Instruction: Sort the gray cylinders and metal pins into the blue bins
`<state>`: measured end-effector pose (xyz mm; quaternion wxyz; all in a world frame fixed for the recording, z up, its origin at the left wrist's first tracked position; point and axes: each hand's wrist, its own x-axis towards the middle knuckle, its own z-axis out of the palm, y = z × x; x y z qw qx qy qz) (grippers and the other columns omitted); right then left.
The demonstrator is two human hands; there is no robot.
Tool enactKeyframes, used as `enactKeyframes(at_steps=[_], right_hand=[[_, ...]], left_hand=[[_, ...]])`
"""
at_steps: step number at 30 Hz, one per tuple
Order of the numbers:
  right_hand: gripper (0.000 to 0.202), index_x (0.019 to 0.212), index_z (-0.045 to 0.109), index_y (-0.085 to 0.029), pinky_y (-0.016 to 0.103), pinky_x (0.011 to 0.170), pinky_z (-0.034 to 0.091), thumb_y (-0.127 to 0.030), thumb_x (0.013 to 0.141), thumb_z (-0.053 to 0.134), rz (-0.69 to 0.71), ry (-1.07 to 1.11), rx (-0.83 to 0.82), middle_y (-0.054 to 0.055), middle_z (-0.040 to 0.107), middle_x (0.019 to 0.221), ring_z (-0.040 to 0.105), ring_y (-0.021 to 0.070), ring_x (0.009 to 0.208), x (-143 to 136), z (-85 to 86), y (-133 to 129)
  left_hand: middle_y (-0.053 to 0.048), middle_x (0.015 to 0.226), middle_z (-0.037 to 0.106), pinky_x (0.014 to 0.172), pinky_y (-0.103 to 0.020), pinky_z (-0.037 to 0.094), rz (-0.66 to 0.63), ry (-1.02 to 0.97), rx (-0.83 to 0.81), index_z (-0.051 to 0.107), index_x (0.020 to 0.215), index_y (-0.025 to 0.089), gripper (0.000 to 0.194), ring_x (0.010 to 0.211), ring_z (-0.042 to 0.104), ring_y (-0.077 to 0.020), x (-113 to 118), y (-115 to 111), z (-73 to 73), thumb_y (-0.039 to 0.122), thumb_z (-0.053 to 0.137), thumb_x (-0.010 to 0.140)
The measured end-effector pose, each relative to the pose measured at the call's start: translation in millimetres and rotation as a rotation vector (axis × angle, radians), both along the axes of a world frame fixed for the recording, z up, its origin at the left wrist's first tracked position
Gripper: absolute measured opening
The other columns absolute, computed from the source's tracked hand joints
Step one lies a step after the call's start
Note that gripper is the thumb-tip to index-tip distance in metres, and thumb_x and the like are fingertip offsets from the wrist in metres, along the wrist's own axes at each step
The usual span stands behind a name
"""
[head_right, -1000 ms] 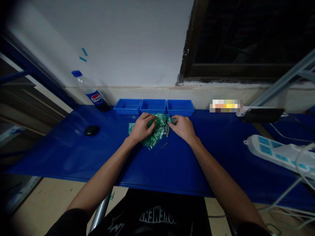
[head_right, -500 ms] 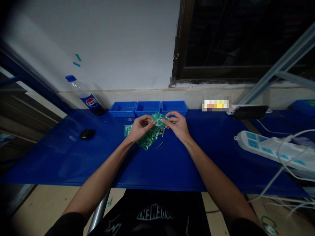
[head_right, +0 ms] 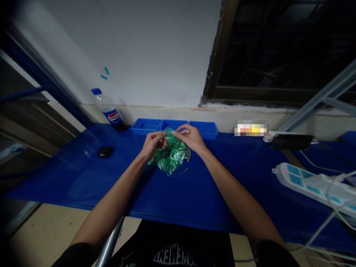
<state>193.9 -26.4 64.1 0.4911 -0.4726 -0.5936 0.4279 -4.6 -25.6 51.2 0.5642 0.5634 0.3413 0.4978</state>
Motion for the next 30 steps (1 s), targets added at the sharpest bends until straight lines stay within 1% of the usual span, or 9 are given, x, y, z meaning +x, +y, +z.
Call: enactKeyframes(at_steps=[4,7,9,13,15,18,22,25,30], right_hand=[[0.046,0.093,0.069,-0.022,0.028,0.061,0.054,-0.062,0.075,0.082,-0.024,-0.051,0.03,0.004,0.076,0.073,0.071,0.018,0.063,-14,6.4,19],[0.046,0.094,0.07,-0.021,0.029,0.063,0.056,-0.062,0.078,0.08,-0.025,-0.078,0.048,0.006,0.079,0.077,0.072,0.0188,0.065,-18,3.5,28],[0.044,0.094,0.07,-0.02,0.03,0.063,0.056,-0.061,0.081,0.077,-0.025,-0.1,0.064,0.007,0.079,0.078,0.073,0.0197,0.065,-16,1.5,32],[0.031,0.095,0.072,-0.02,0.033,0.066,0.057,-0.051,0.087,0.071,-0.01,-0.24,0.101,0.008,0.08,0.082,0.075,0.0219,0.07,2,6.9,32],[0.019,0.092,0.073,-0.022,0.033,0.069,0.055,-0.04,0.088,0.068,-0.011,-0.472,0.136,0.006,0.079,0.079,0.074,0.0219,0.071,18,14.3,29],[0.005,0.083,0.073,-0.024,0.032,0.068,0.051,-0.027,0.078,0.073,-0.04,-0.913,0.102,0.002,0.077,0.076,0.073,0.0218,0.071,44,24.3,25],[0.018,0.083,0.074,-0.025,0.032,0.062,0.047,-0.033,0.069,0.083,-0.009,-1.263,-0.022,0.005,0.077,0.084,0.072,0.0255,0.076,61,25.8,20],[0.026,0.087,0.076,-0.024,0.033,0.059,0.047,-0.034,0.066,0.088,0.011,-1.357,-0.095,0.01,0.077,0.09,0.073,0.0282,0.079,53,20.8,16],[0.032,0.077,0.077,-0.02,0.036,0.061,0.054,-0.032,0.056,0.097,-0.023,-1.376,-0.127,0.013,0.075,0.083,0.074,0.0317,0.079,35,12.6,14]], left_hand=[[-0.001,0.06,0.065,0.048,-0.02,0.037,0.208,-0.121,-0.055,0.062,0.063,0.017,0.046,0.049,0.053,-0.0077,-13,16,-3.3,0.055,0.08,0.081],[-0.002,0.067,0.068,0.053,-0.02,0.043,0.36,-0.2,-0.125,0.07,0.079,0.015,0.047,0.054,0.057,-0.0077,-22,26,-4.8,0.061,0.079,0.081],[-0.004,0.075,0.072,0.056,-0.019,0.046,0.398,-0.253,-0.178,0.073,0.092,0.014,0.048,0.06,0.062,-0.0083,-28,31,-5.3,0.061,0.08,0.082],[-0.007,0.083,0.077,0.059,-0.018,0.049,0.392,-0.304,-0.266,0.074,0.105,0.013,0.048,0.066,0.068,-0.0094,-34,35,-5.9,0.054,0.084,0.082],[-0.008,0.081,0.077,0.059,-0.019,0.049,0.365,-0.261,-0.258,0.076,0.102,0.013,0.046,0.066,0.068,-0.01,-32,32,-6.3,0.053,0.084,0.082],[-0.007,0.077,0.076,0.058,-0.021,0.048,0.287,-0.131,-0.153,0.077,0.093,0.013,0.044,0.063,0.066,-0.0113,-21,24,-6.4,0.057,0.079,0.084],[-0.005,0.075,0.075,0.061,-0.025,0.049,0.175,0.075,0.04,0.078,0.087,0.015,0.044,0.063,0.065,-0.014,2,8,-5.1,0.058,0.07,0.09],[-0.004,0.072,0.074,0.06,-0.025,0.049,0.112,0.166,0.122,0.077,0.086,0.015,0.044,0.062,0.064,-0.0151,17,-3,-5.6,0.057,0.067,0.092],[-0.004,0.073,0.074,0.061,-0.026,0.049,0.09,0.288,0.2,0.077,0.087,0.016,0.041,0.065,0.067,-0.0169,27,-12,-8.9,0.053,0.063,0.096]])
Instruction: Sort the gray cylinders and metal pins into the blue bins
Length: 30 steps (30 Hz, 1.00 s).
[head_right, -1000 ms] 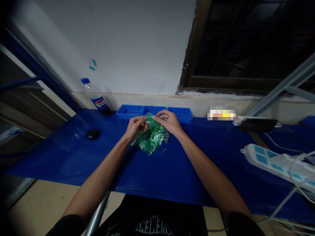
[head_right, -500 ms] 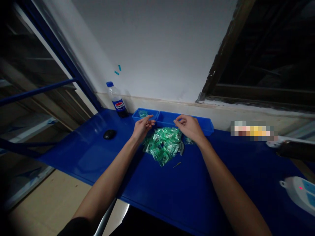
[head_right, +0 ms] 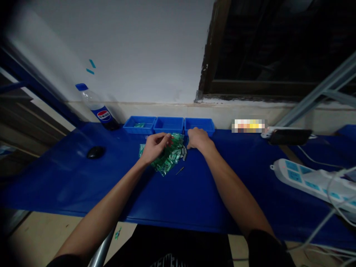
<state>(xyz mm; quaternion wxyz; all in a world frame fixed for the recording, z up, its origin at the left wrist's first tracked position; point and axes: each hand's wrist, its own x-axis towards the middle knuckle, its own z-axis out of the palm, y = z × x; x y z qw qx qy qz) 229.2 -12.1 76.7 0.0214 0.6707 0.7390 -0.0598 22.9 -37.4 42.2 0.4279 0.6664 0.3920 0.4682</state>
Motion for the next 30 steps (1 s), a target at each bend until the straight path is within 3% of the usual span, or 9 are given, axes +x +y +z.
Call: enactKeyframes(at_steps=[3,6,11,16,19,22,26,30], right_hand=[[0.03,0.076,0.077,-0.019,0.038,0.062,0.055,-0.023,0.054,0.097,-0.018,0.012,0.021,0.015,0.076,0.086,0.075,0.0337,0.081,0,-3.1,2],[0.019,0.075,0.078,-0.02,0.036,0.061,0.053,-0.019,0.06,0.091,-0.003,0.06,0.015,0.014,0.076,0.082,0.074,0.0304,0.077,11,0.4,5],[0.013,0.082,0.082,-0.021,0.035,0.064,0.049,-0.016,0.07,0.08,0.056,0.173,0.059,0.008,0.075,0.074,0.071,0.0259,0.071,32,31.9,-4],[0.024,0.096,0.08,-0.021,0.033,0.063,0.048,-0.033,0.076,0.084,0.23,0.665,-0.002,0.001,0.072,0.065,0.066,0.0198,0.063,25,58.5,-21],[0.037,0.101,0.073,-0.022,0.031,0.06,0.048,-0.046,0.075,0.085,0.276,0.979,-0.049,0.001,0.073,0.067,0.065,0.0186,0.063,9,53.0,-22],[0.046,0.105,0.069,-0.023,0.032,0.063,0.052,-0.049,0.073,0.088,0.268,1.173,-0.041,0.0,0.074,0.069,0.067,0.0178,0.064,-8,39.6,-15],[0.045,0.107,0.068,-0.024,0.035,0.069,0.058,-0.053,0.077,0.085,0.165,1.27,0.011,0.002,0.075,0.074,0.07,0.0193,0.068,-19,25.3,-6],[0.038,0.097,0.07,-0.023,0.037,0.068,0.058,-0.055,0.081,0.081,0.125,1.205,0.004,0.007,0.078,0.081,0.072,0.021,0.07,-16,17.0,-1]], left_hand=[[-0.005,0.074,0.075,0.062,-0.026,0.049,-0.005,0.043,0.032,0.077,0.086,0.016,0.04,0.065,0.067,-0.0172,0,-2,-0.7,0.051,0.061,0.097],[-0.005,0.075,0.075,0.063,-0.026,0.049,-0.001,0.065,0.054,0.077,0.087,0.016,0.039,0.066,0.068,-0.0174,-1,-1,-1.2,0.049,0.06,0.098],[-0.006,0.078,0.076,0.066,-0.028,0.051,0.026,0.1,0.089,0.078,0.091,0.017,0.036,0.069,0.07,-0.0186,-1,-1,-2.0,0.048,0.062,0.098],[-0.007,0.09,0.077,0.072,-0.028,0.051,-0.032,0.106,0.087,0.077,0.098,0.018,0.035,0.078,0.07,-0.0181,-2,-4,4.8,0.051,0.067,0.095],[-0.003,0.072,0.071,0.063,-0.026,0.046,-0.156,0.012,0.017,0.072,0.083,0.017,0.039,0.064,0.062,-0.0141,-7,-5,11.9,0.054,0.072,0.09],[0.0,0.062,0.064,0.058,-0.024,0.042,-0.185,-0.119,-0.062,0.065,0.071,0.017,0.044,0.055,0.055,-0.0111,-15,-1,15.5,0.057,0.078,0.084],[0.001,0.058,0.062,0.052,-0.023,0.038,-0.09,-0.262,-0.161,0.062,0.064,0.017,0.046,0.05,0.051,-0.009,-28,12,12.6,0.056,0.081,0.081],[0.0,0.057,0.061,0.048,-0.022,0.033,0.074,-0.363,-0.234,0.055,0.057,0.017,0.052,0.047,0.049,-0.0073,-39,23,8.2,0.056,0.084,0.077]])
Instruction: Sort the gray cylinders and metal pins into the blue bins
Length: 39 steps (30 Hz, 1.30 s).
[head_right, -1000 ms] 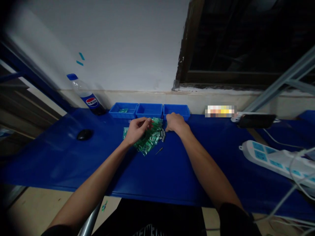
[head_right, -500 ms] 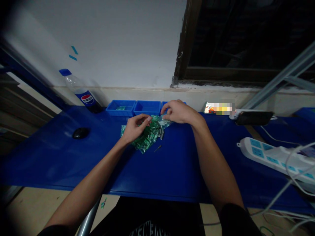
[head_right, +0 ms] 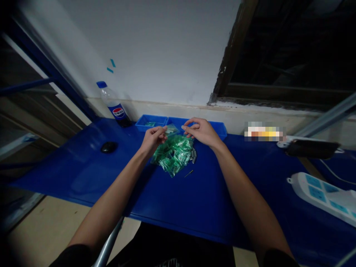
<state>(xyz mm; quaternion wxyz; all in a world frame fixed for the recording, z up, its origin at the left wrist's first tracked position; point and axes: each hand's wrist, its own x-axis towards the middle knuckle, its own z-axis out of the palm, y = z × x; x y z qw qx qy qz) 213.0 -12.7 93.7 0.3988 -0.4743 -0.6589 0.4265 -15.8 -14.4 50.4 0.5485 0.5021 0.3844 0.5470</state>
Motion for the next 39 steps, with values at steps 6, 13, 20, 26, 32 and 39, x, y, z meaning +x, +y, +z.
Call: enactKeyframes(at_steps=[6,13,20,26,32,39], right_hand=[[0.041,0.096,0.073,-0.021,0.037,0.067,0.058,-0.058,0.08,0.079,-0.023,-0.069,0.018,0.009,0.079,0.083,0.074,0.023,0.073,0,-8.5,4],[0.028,0.097,0.073,-0.022,0.036,0.07,0.057,-0.047,0.084,0.075,-0.021,-0.234,0.09,0.007,0.078,0.08,0.075,0.0245,0.074,-3,-11.1,3],[0.018,0.092,0.075,-0.023,0.034,0.064,0.049,-0.039,0.084,0.075,-0.141,-0.787,0.159,0.006,0.077,0.077,0.071,0.0243,0.07,6,-15.7,3],[0.021,0.093,0.078,-0.021,0.034,0.066,0.047,-0.04,0.089,0.069,-0.196,-0.823,0.121,0.009,0.076,0.078,0.07,0.0246,0.072,8,-16.4,5],[0.024,0.083,0.079,-0.02,0.032,0.061,0.042,-0.043,0.084,0.074,-0.112,-0.716,0.16,0.005,0.073,0.069,0.065,0.0194,0.062,-3,-15.0,2],[0.016,0.078,0.075,-0.019,0.03,0.063,0.045,-0.035,0.079,0.077,-0.05,-0.443,0.109,0.005,0.073,0.076,0.066,0.0193,0.07,-9,-21.4,7]], left_hand=[[-0.004,0.072,0.071,0.053,-0.019,0.041,0.208,-0.205,-0.09,0.065,0.071,0.014,0.045,0.056,0.059,-0.0073,-8,11,-5.3,0.053,0.088,0.074],[-0.012,0.109,0.078,0.067,-0.019,0.051,0.264,-0.361,-0.172,0.075,0.11,0.014,0.038,0.079,0.073,-0.0111,-13,11,-2.4,0.043,0.083,0.086],[-0.009,0.083,0.077,0.058,-0.02,0.047,0.158,-0.109,-0.067,0.079,0.09,0.013,0.041,0.065,0.067,-0.0112,-3,5,-5.0,0.054,0.081,0.083],[-0.007,0.078,0.077,0.06,-0.025,0.051,-0.01,0.152,0.061,0.077,0.089,0.014,0.036,0.065,0.069,-0.0162,12,-3,-10.3,0.05,0.078,0.085],[-0.007,0.075,0.076,0.062,-0.028,0.055,0.043,0.31,0.093,0.076,0.095,0.015,0.024,0.068,0.072,-0.0199,17,-3,-20.2,0.038,0.073,0.089],[-0.003,0.069,0.072,0.062,-0.026,0.051,0.098,0.262,0.109,0.077,0.103,0.018,0.027,0.062,0.067,-0.0174,17,-3,-18.9,0.039,0.077,0.087]])
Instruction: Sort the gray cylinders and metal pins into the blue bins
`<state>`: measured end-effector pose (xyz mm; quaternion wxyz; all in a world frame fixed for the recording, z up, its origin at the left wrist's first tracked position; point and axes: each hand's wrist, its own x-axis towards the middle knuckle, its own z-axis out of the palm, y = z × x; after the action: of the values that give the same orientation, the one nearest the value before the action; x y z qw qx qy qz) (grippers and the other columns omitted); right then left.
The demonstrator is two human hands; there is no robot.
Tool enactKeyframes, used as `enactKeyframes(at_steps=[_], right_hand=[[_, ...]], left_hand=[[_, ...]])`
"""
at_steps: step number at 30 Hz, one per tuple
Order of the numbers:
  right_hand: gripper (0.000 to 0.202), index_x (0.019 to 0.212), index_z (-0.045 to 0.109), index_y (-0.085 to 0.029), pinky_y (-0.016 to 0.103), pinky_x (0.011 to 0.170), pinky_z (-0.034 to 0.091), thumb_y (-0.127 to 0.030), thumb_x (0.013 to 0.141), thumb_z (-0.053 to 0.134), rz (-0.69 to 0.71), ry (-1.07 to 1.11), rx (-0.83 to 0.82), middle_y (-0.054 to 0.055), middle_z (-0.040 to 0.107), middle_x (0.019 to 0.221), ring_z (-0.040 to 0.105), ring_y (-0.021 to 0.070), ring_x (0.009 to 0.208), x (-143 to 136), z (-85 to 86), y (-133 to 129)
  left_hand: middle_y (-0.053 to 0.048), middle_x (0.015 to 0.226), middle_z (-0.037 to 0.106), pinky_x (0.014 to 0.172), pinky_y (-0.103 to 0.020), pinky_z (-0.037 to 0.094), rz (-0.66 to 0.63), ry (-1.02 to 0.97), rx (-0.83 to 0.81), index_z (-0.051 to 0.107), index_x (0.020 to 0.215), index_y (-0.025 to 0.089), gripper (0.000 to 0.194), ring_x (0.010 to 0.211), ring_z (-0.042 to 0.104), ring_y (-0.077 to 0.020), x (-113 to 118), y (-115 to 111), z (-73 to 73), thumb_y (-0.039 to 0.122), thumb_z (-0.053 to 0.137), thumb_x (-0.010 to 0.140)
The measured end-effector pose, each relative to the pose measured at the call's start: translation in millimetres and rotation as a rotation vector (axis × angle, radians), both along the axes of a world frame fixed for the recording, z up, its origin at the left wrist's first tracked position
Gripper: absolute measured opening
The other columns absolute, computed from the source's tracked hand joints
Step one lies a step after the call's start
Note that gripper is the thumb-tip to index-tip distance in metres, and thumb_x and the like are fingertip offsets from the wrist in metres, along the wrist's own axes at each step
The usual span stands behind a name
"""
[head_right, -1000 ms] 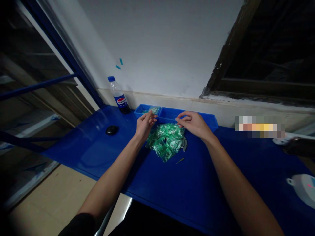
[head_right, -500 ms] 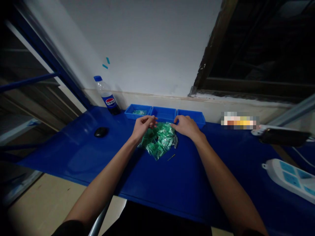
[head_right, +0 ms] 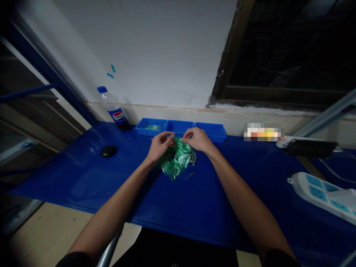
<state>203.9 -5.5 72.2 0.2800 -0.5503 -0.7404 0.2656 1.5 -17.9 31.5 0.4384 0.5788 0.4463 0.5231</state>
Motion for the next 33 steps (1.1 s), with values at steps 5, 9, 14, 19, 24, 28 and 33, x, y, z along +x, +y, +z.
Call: enactKeyframes(at_steps=[5,9,14,19,24,28,33], right_hand=[[0.032,0.082,0.066,-0.022,0.029,0.056,0.045,-0.052,0.079,0.078,0.024,0.321,-0.112,0.003,0.069,0.068,0.063,0.0179,0.062,-1,17.0,-8],[0.037,0.085,0.065,-0.022,0.03,0.057,0.047,-0.055,0.077,0.08,-0.033,0.416,-0.076,0.002,0.066,0.064,0.063,0.0167,0.061,-4,26.8,-13],[0.031,0.087,0.067,-0.021,0.03,0.06,0.05,-0.05,0.081,0.078,-0.029,0.44,-0.092,0.003,0.071,0.067,0.064,0.0166,0.061,-3,21.3,-9],[0.03,0.094,0.071,-0.021,0.031,0.062,0.05,-0.05,0.088,0.071,-0.01,0.198,-0.094,0.008,0.078,0.081,0.068,0.0191,0.065,9,11.7,-2],[0.027,0.082,0.073,-0.024,0.035,0.065,0.045,-0.051,0.085,0.074,-0.074,-0.389,0.019,0.008,0.073,0.075,0.069,0.0257,0.073,22,6.4,-2],[0.036,0.079,0.07,-0.024,0.036,0.065,0.042,-0.06,0.08,0.076,-0.123,-0.543,0.01,0.01,0.072,0.079,0.067,0.028,0.075,25,-1.8,-1],[0.031,0.081,0.068,-0.024,0.033,0.062,0.042,-0.053,0.082,0.075,-0.049,-0.428,-0.073,0.006,0.072,0.075,0.067,0.0237,0.071,23,-11.6,8]], left_hand=[[0.0,0.071,0.067,0.058,-0.023,0.042,0.078,-0.011,0.061,0.076,0.106,0.019,0.037,0.06,0.06,-0.0143,-1,-2,4.3,0.045,0.084,0.08],[0.001,0.063,0.06,0.055,-0.024,0.035,-0.053,0.119,0.095,0.073,0.079,0.017,0.036,0.057,0.05,-0.0125,-6,-6,13.3,0.053,0.078,0.084],[0.0,0.055,0.054,0.054,-0.026,0.03,-0.285,0.068,0.021,0.067,0.06,0.017,0.051,0.052,0.043,-0.0109,-11,-10,23.9,0.061,0.073,0.085],[-0.002,0.057,0.057,0.053,-0.025,0.035,-0.168,-0.132,-0.045,0.069,0.06,0.017,0.05,0.053,0.048,-0.0108,-17,7,10.3,0.061,0.079,0.081],[-0.003,0.067,0.064,0.051,-0.021,0.038,0.05,-0.314,-0.091,0.07,0.068,0.016,0.049,0.055,0.052,-0.0092,-28,27,-2.7,0.063,0.084,0.074],[-0.003,0.071,0.068,0.049,-0.018,0.036,0.078,-0.357,-0.179,0.076,0.1,0.017,0.046,0.051,0.051,-0.0066,-36,33,-1.0,0.056,0.084,0.077],[-0.001,0.066,0.066,0.045,-0.02,0.03,0.034,-0.267,-0.135,0.079,0.107,0.016,0.048,0.046,0.044,-0.0065,-37,30,1.9,0.054,0.082,0.078]])
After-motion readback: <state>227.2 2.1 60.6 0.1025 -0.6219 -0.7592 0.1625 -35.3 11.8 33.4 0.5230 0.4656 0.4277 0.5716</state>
